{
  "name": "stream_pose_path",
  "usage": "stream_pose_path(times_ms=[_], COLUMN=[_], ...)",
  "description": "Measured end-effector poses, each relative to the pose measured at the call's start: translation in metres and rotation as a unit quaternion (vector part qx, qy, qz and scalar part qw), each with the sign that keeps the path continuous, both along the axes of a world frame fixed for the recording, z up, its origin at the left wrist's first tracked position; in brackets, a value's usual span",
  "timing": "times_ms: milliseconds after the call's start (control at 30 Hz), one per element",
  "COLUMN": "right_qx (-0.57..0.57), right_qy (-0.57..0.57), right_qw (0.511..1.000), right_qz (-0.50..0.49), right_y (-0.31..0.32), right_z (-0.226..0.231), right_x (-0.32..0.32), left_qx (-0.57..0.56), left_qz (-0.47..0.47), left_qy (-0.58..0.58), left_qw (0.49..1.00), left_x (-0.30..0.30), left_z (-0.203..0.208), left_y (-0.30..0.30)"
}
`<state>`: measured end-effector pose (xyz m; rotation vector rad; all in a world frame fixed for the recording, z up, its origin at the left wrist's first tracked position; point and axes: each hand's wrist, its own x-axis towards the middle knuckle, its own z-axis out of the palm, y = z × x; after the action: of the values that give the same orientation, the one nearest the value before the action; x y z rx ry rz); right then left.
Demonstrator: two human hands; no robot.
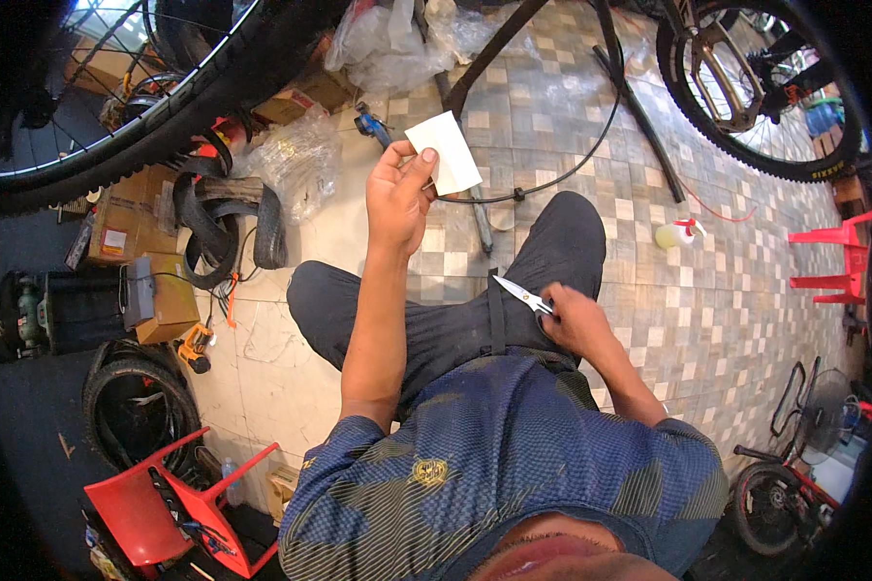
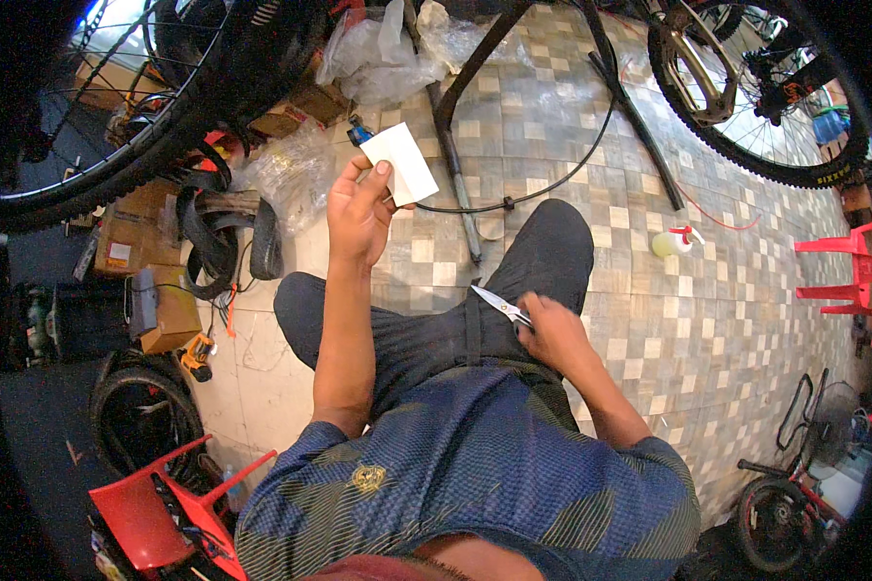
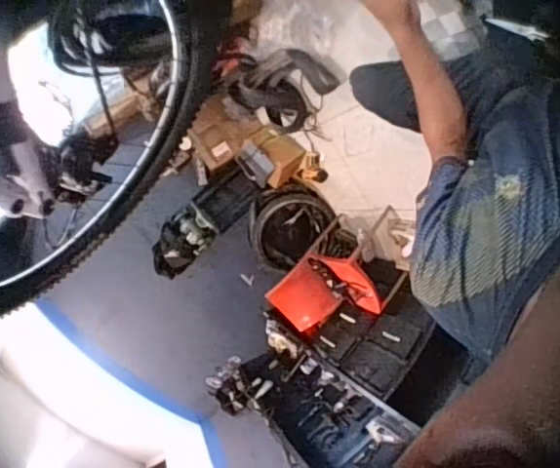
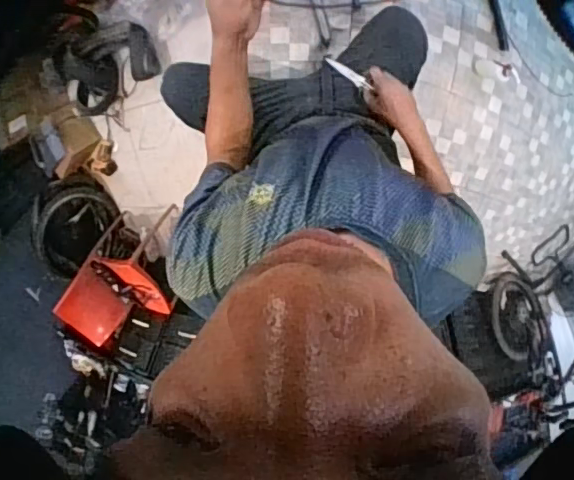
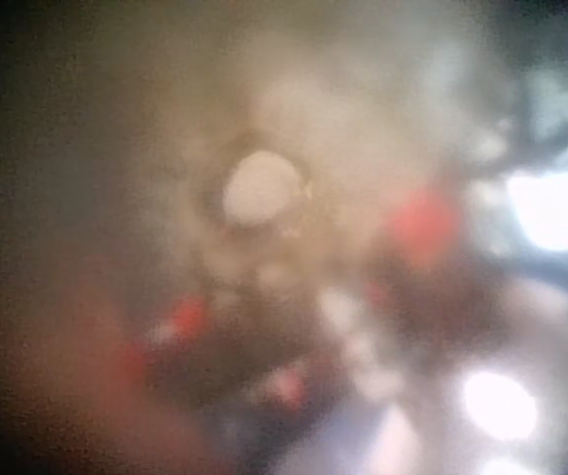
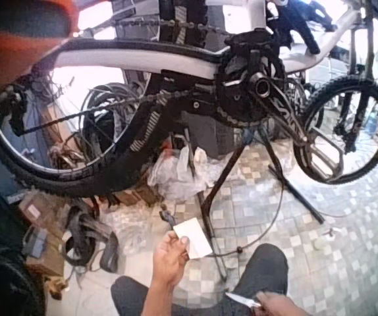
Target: The person cuts a piece of white tape with scissors and applies it to the bicycle frame. They repeat this process, cutting and applying multiple pieces of tape to the frame.
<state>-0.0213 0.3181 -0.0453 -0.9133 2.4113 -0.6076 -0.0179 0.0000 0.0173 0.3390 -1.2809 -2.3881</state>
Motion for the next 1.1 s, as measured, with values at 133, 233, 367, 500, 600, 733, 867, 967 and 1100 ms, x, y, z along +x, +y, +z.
stream_pose_path(times_ms=[133, 233, 367, 500, 600, 733, 867, 967, 1100], right_qx=[0.082, 0.094, 0.085, 0.075, 0.019, -0.318, -0.348, -0.331, -0.327], right_qy=[0.050, 0.137, 0.162, 0.115, -0.180, -0.432, -0.437, -0.334, -0.310], right_qw=[0.995, 0.986, 0.983, 0.990, 0.983, 0.842, 0.827, 0.882, 0.893], right_qz=[0.010, -0.004, 0.019, 0.047, -0.027, -0.055, -0.062, -0.013, -0.006], right_y=[0.020, 0.021, 0.021, 0.021, 0.012, 0.000, -0.039, -0.062, -0.078], right_z=[0.004, -0.009, -0.013, -0.024, 0.023, 0.027, 0.044, 0.045, 0.056], right_x=[0.026, 0.031, 0.022, 0.009, -0.016, -0.016, -0.011, -0.016, -0.014], left_qx=[0.004, 0.006, -0.010, -0.010, 0.029, 0.048, 0.052, 0.035, 0.013], left_qz=[0.030, 0.026, 0.000, -0.013, -0.007, -0.033, -0.058, -0.081, -0.078], left_qy=[-0.024, -0.038, -0.058, -0.037, 0.005, 0.043, 0.050, 0.046, 0.056], left_qw=[0.999, 0.999, 0.998, 0.999, 1.000, 0.997, 0.996, 0.995, 0.995], left_x=[-0.004, -0.005, -0.007, -0.011, -0.009, -0.009, -0.009, -0.007, -0.004], left_z=[-0.005, -0.006, -0.008, -0.017, -0.015, 0.000, 0.000, 0.001, 0.000], left_y=[0.003, 0.005, 0.005, 0.002, 0.001, 0.009, 0.009, 0.007, -0.001])
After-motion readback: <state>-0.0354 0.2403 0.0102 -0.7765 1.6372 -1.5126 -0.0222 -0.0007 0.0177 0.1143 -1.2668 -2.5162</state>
